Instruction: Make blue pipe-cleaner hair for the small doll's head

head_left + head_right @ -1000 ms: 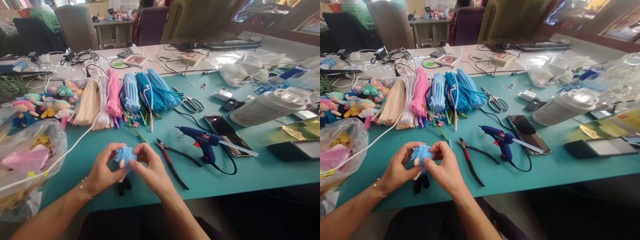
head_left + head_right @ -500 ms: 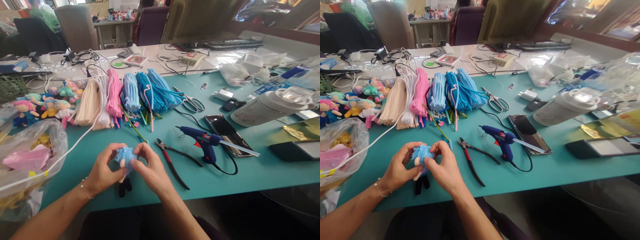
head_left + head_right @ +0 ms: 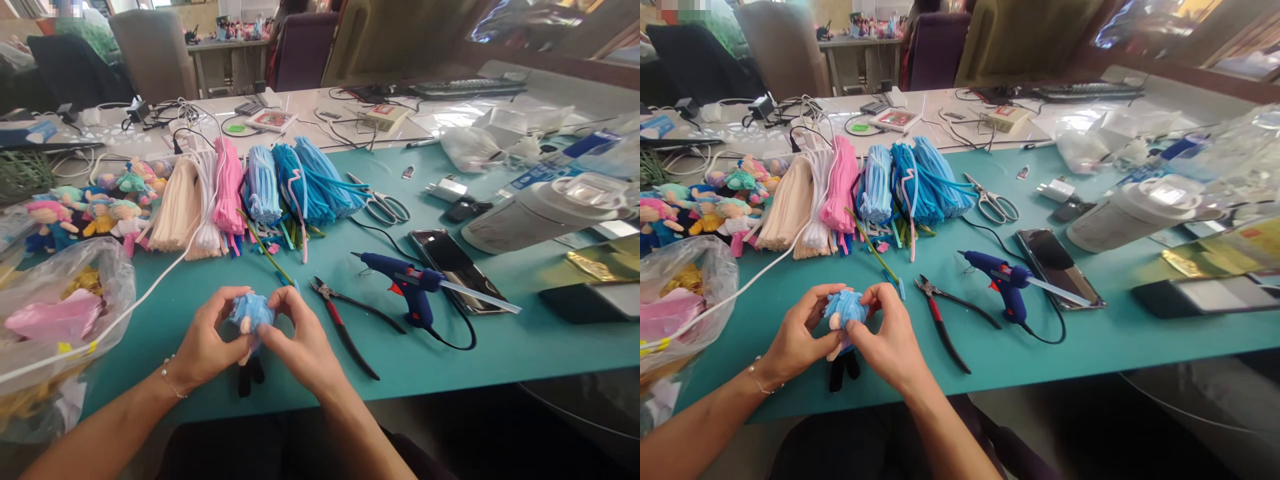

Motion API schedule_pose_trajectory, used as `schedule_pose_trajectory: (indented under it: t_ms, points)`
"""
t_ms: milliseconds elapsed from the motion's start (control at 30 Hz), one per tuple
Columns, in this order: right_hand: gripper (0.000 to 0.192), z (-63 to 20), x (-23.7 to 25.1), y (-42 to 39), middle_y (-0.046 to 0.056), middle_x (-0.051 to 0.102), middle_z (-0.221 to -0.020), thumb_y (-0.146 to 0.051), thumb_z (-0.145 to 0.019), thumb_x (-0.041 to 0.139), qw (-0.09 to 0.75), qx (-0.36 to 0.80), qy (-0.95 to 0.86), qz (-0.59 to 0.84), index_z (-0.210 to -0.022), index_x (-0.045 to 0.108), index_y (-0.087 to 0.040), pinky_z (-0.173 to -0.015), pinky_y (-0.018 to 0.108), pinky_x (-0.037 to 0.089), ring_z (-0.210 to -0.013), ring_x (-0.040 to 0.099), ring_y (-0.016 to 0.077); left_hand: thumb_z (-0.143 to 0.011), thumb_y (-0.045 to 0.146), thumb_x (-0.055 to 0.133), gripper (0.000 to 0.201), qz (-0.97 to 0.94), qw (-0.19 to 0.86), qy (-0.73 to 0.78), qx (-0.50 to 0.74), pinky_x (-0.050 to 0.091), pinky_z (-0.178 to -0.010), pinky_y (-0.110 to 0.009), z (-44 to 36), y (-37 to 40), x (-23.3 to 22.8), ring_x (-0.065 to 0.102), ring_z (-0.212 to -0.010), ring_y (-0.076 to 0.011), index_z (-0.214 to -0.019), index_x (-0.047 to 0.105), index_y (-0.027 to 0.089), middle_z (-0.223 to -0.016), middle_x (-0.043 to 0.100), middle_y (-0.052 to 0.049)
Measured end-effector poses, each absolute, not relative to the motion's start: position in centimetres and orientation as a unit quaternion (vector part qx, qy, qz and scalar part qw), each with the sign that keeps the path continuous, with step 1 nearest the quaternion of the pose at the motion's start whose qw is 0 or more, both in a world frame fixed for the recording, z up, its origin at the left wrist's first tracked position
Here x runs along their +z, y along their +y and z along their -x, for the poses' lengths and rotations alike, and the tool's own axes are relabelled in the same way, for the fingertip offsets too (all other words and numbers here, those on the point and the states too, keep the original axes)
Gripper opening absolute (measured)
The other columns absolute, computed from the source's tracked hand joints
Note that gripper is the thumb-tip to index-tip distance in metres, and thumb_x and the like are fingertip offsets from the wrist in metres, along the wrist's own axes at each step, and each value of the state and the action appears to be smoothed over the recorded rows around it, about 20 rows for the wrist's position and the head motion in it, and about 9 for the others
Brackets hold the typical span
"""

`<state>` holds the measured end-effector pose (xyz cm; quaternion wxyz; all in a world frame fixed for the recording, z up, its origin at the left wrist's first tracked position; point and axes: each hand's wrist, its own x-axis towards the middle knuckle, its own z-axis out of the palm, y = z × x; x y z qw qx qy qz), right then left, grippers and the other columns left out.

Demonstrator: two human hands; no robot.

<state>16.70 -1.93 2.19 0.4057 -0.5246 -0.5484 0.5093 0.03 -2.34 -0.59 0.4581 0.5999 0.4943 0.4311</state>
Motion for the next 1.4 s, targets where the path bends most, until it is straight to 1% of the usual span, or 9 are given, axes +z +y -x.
schedule_pose_trajectory:
  t_ms: [100,367,567,767,967,1133,1200,1300,1400]
  points:
    - [0.021,-16.9,2.2,-2.0,-0.001,0.052,-0.085,-0.021,-0.065,0.059,0.404,0.512,-0.552,0.520,-0.082,0.047,-0.023,-0.077,0.033,0.043,-0.082,0.052,0.0193,-0.069,0.019,0.076,0.049,-0.595,0.464,0.495,0.431,0.057,-0.090,-0.031,0.0,-2.3,-0.7,0.070,-0.102,-0.0209,-0.116,0.063,0.021,-0.118,0.072,-0.008]
    - [0.020,-16.6,2.1,-2.1,-0.002,0.053,-0.083,-0.017,-0.063,0.057,0.420,0.467,-0.569,0.530,-0.079,0.047,-0.024,-0.074,0.031,0.044,-0.079,0.052,0.0178,-0.069,0.016,0.074,0.048,-0.593,0.461,0.497,0.435,0.056,-0.093,-0.033,0.0,-2.4,-0.8,0.070,-0.105,-0.0220,-0.115,0.063,0.020,-0.118,0.072,-0.008]
    - [0.020,-16.8,2.2,-2.0,-0.001,0.052,-0.082,-0.021,-0.064,0.059,0.405,0.508,-0.550,0.525,-0.080,0.047,-0.024,-0.073,0.032,0.043,-0.081,0.052,0.0189,-0.069,0.020,0.077,0.049,-0.599,0.460,0.491,0.433,0.056,-0.091,-0.032,0.0,-2.4,-0.8,0.070,-0.104,-0.0225,-0.116,0.063,0.021,-0.118,0.072,-0.009]
    - [0.018,-16.8,2.4,-1.9,-0.002,0.051,-0.081,-0.020,-0.063,0.056,0.404,0.510,-0.541,0.533,-0.079,0.047,-0.024,-0.074,0.031,0.041,-0.080,0.050,0.0187,-0.072,0.022,0.076,0.046,-0.617,0.446,0.482,0.434,0.056,-0.091,-0.032,0.0,-2.4,-0.7,0.069,-0.103,-0.0218,-0.116,0.064,0.021,-0.118,0.071,-0.009]
    - [0.016,-16.8,2.3,-1.6,-0.002,0.050,-0.078,-0.024,-0.065,0.059,0.407,0.538,-0.514,0.530,-0.076,0.048,-0.023,-0.068,0.029,0.040,-0.076,0.048,0.0175,-0.071,0.019,0.076,0.046,-0.617,0.448,0.476,0.438,0.055,-0.092,-0.032,0.0,-2.4,-0.5,0.068,-0.104,-0.0220,-0.115,0.064,0.022,-0.118,0.070,-0.009]
    - [0.014,-16.2,2.5,-0.9,-0.004,0.047,-0.070,-0.022,-0.063,0.056,0.396,0.524,-0.529,0.537,-0.072,0.045,-0.024,-0.062,0.027,0.039,-0.070,0.046,0.0162,-0.067,0.019,0.076,0.046,-0.597,0.450,0.490,0.447,0.057,-0.086,-0.033,-0.1,-2.2,-0.5,0.070,-0.097,-0.0217,-0.112,0.065,0.021,-0.112,0.072,-0.008]
    - [0.013,-16.2,2.6,-0.4,-0.004,0.047,-0.068,-0.023,-0.065,0.057,0.388,0.517,-0.546,0.532,-0.072,0.046,-0.024,-0.062,0.027,0.040,-0.069,0.047,0.0161,-0.066,0.019,0.076,0.047,-0.578,0.465,0.495,0.453,0.058,-0.084,-0.032,0.0,-1.9,-0.6,0.070,-0.093,-0.0209,-0.112,0.064,0.021,-0.107,0.073,-0.007]
    - [0.015,-16.6,2.4,0.8,-0.003,0.053,-0.071,-0.033,-0.071,0.062,0.394,0.505,-0.570,0.515,-0.075,0.051,-0.023,-0.063,0.028,0.042,-0.069,0.051,0.0163,-0.064,0.020,0.076,0.051,-0.521,0.509,0.486,0.483,0.058,-0.082,-0.032,0.3,-1.2,-0.6,0.070,-0.090,-0.0199,-0.113,0.063,0.019,-0.102,0.073,-0.006]
    - [0.022,-17.2,2.0,1.9,0.000,0.059,-0.076,-0.043,-0.077,0.062,0.422,0.490,-0.577,0.499,-0.079,0.058,-0.022,-0.065,0.029,0.044,-0.072,0.054,0.0175,-0.062,0.022,0.078,0.054,-0.439,0.572,0.464,0.515,0.059,-0.071,-0.029,0.7,-0.2,-0.5,0.067,-0.079,-0.0168,-0.113,0.061,0.019,-0.091,0.069,-0.003]
